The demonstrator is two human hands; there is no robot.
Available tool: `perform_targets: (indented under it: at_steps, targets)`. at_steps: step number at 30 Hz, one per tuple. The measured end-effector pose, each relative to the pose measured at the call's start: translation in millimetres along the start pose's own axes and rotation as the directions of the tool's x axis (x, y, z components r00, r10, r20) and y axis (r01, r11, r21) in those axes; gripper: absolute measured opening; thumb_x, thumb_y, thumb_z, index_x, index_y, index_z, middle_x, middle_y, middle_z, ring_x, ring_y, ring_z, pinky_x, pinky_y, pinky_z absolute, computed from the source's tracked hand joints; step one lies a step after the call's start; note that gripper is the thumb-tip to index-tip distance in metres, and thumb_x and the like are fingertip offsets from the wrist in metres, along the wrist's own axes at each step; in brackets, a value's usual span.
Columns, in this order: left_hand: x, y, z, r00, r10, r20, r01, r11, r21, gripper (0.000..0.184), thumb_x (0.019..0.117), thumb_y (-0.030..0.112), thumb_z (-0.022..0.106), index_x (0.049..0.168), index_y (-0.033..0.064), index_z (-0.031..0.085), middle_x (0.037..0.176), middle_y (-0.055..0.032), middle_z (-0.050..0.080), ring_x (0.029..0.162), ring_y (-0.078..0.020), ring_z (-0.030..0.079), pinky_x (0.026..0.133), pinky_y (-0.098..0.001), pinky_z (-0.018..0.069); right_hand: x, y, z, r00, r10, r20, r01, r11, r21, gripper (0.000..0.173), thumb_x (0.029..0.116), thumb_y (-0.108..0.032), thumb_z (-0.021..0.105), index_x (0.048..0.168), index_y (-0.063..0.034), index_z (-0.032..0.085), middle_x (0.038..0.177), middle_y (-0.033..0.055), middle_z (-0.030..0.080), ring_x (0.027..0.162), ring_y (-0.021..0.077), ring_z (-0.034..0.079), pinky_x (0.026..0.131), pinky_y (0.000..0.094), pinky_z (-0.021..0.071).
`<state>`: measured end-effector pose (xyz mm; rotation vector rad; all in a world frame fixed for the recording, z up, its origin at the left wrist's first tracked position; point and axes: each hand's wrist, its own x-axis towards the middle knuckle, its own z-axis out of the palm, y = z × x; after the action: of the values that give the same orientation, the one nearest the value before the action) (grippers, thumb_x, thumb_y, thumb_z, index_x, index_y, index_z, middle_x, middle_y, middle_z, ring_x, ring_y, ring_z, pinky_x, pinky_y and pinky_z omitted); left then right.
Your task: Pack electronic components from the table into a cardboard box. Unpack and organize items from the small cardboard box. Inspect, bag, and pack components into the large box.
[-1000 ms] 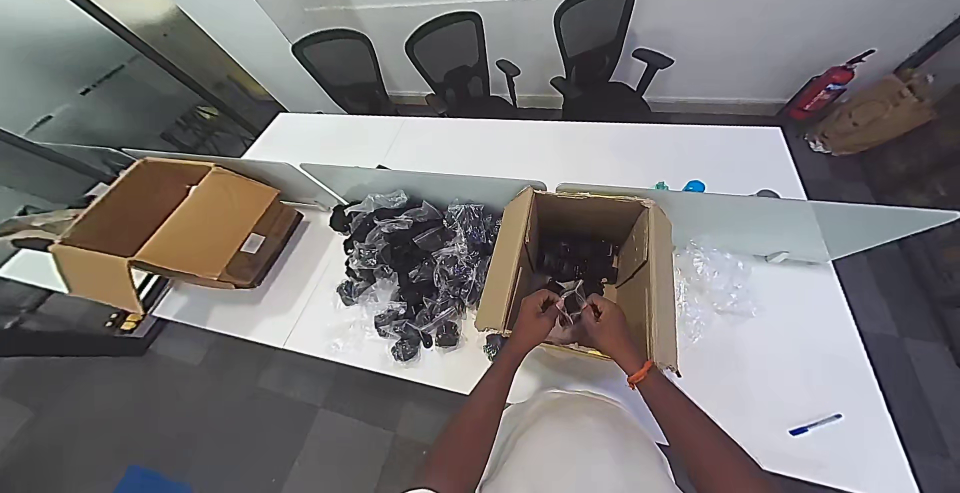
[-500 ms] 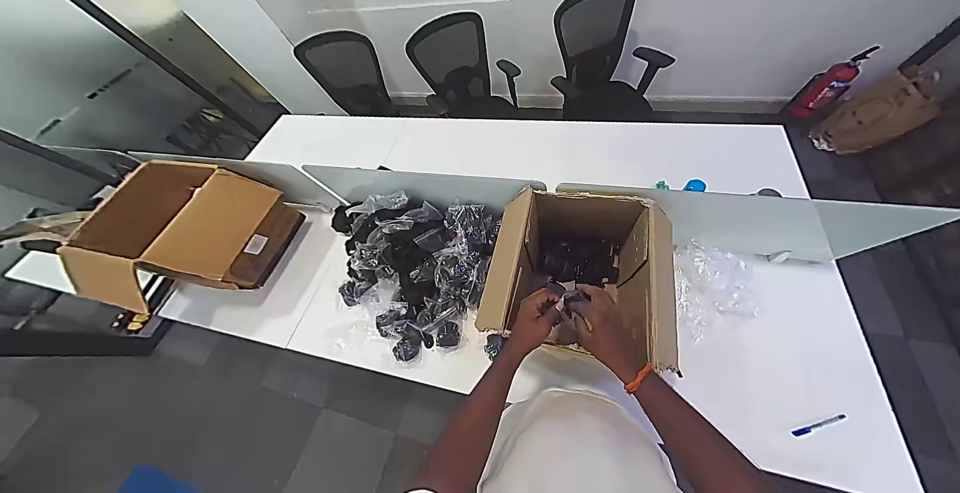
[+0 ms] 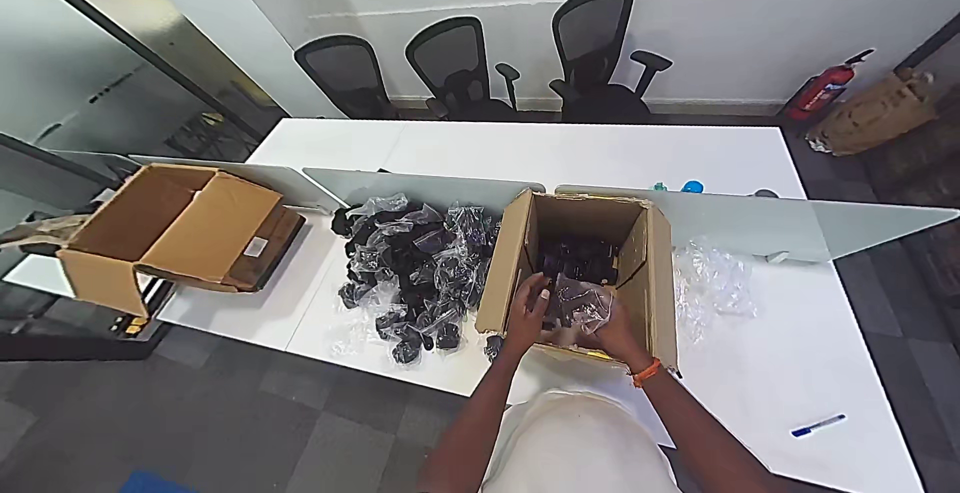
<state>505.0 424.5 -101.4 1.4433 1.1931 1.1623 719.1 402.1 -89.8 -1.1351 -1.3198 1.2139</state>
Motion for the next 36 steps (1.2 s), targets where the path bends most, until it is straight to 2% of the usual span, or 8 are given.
perform_targets:
  at_steps: [2, 4, 9, 16, 23, 27, 30, 36]
  targets:
    - [0, 3, -1, 0.995, -0.069, 0.074, 0.073, 0.995, -0.062, 0.044, 0.1066, 0.022, 0.05, 0.141, -0.0037, 0.055, 0.137, -0.0149, 0.063, 0.127, -0.0182, 0.06, 0.111, -0.0369, 0.0488, -8, -7, 1, 0.999, -0.026, 0.021, 0.027, 0.999, -0.036, 0.062, 0.0805, -0.002, 0.079, 0.136, 0.0083, 0.054, 0.129, 0.0099, 0.068, 0.119, 0.0086, 0.064, 0.107, 0.0265, 0.0518]
    - [0, 3, 0, 0.993, -0.082, 0.083, 0.091, 0.99, -0.103, 0.027, 0.1049, 0.016, 0.055, 0.119, -0.0032, 0.069, 0.104, -0.0096, 0.074, 0.093, -0.0122, 0.07, 0.087, -0.0317, 0.0584, -10, -4, 1, 0.997, -0.021, 0.073, 0.027, 0.996, -0.091, 0.063, 0.0781, -0.004, 0.082, 0.134, 0.0069, 0.055, 0.125, 0.0066, 0.07, 0.116, 0.005, 0.065, 0.106, 0.0241, 0.0519]
    - [1, -1, 0, 0.992, -0.125, -0.008, 0.124, 0.986, -0.11, 0.018, 0.102, 0.011, 0.06, 0.095, -0.0011, 0.071, 0.075, -0.0031, 0.068, 0.065, -0.0081, 0.062, 0.065, -0.0265, 0.0545, -6, 2, 6, 0.99, -0.06, 0.131, 0.08, 0.985, -0.154, 0.052, 0.0823, -0.009, 0.082, 0.13, 0.0012, 0.063, 0.122, 0.0037, 0.072, 0.114, 0.0053, 0.066, 0.105, 0.0263, 0.0532]
    - [2, -1, 5, 0.966, -0.158, -0.207, 0.132, 0.982, -0.133, 0.02, 0.1049, 0.01, 0.053, 0.097, -0.0028, 0.067, 0.075, -0.0054, 0.065, 0.066, -0.0114, 0.062, 0.065, -0.0288, 0.0548, -6, 16, 5, 0.985, -0.169, 0.033, 0.169, 0.914, -0.369, 0.032, 0.086, -0.023, 0.079, 0.112, -0.0037, 0.075, 0.117, 0.0092, 0.072, 0.105, 0.0104, 0.07, 0.093, 0.029, 0.0597]
    - [4, -2, 5, 0.961, -0.176, -0.214, 0.129, 0.968, -0.215, 0.025, 0.109, 0.012, 0.043, 0.105, -0.0044, 0.061, 0.084, -0.0091, 0.066, 0.075, -0.0146, 0.066, 0.072, -0.0325, 0.058, -1, 6, -1, 0.992, -0.125, -0.002, 0.124, 0.986, 0.113, 0.025, 0.0926, 0.003, 0.056, 0.117, 0.0007, 0.06, 0.112, 0.0059, 0.065, 0.102, 0.0115, 0.064, 0.089, 0.0286, 0.0565]
    - [-1, -3, 1, 0.985, -0.112, -0.131, 0.072, 0.959, -0.275, 0.027, 0.1102, 0.014, 0.039, 0.103, -0.0007, 0.06, 0.083, -0.0046, 0.064, 0.075, -0.0113, 0.063, 0.071, -0.0301, 0.0556, -1, 10, -3, 0.999, -0.011, -0.045, 0.024, 0.954, 0.298, 0.011, 0.1021, -0.006, 0.047, 0.108, -0.0064, 0.056, 0.099, 0.0029, 0.062, 0.087, 0.0127, 0.062, 0.076, 0.0315, 0.0556]
    - [-5, -1, 1, 0.995, -0.087, -0.055, 0.066, 0.952, -0.299, 0.03, 0.1103, 0.016, 0.038, 0.102, -0.001, 0.061, 0.084, -0.0058, 0.067, 0.076, -0.013, 0.067, 0.073, -0.033, 0.0589, 0, 5, -3, 0.981, 0.188, -0.041, -0.143, 0.854, 0.5, 0.019, 0.1081, -0.014, 0.038, 0.117, -0.0031, 0.05, 0.107, 0.0125, 0.066, 0.096, 0.0236, 0.069, 0.086, 0.044, 0.0609]
    - [-6, 1, 2, 1.0, 0.0, 0.013, 0.003, 0.974, -0.225, 0.032, 0.1091, 0.014, 0.039, 0.099, -0.0009, 0.065, 0.087, -0.0034, 0.067, 0.08, -0.0088, 0.065, 0.076, -0.0291, 0.0565, 1, -2, 0, 0.937, 0.345, -0.049, -0.255, 0.774, 0.58, 0.034, 0.1124, -0.019, 0.028, 0.136, -0.0003, 0.043, 0.12, 0.018, 0.064, 0.105, 0.028, 0.069, 0.089, 0.0467, 0.0607]
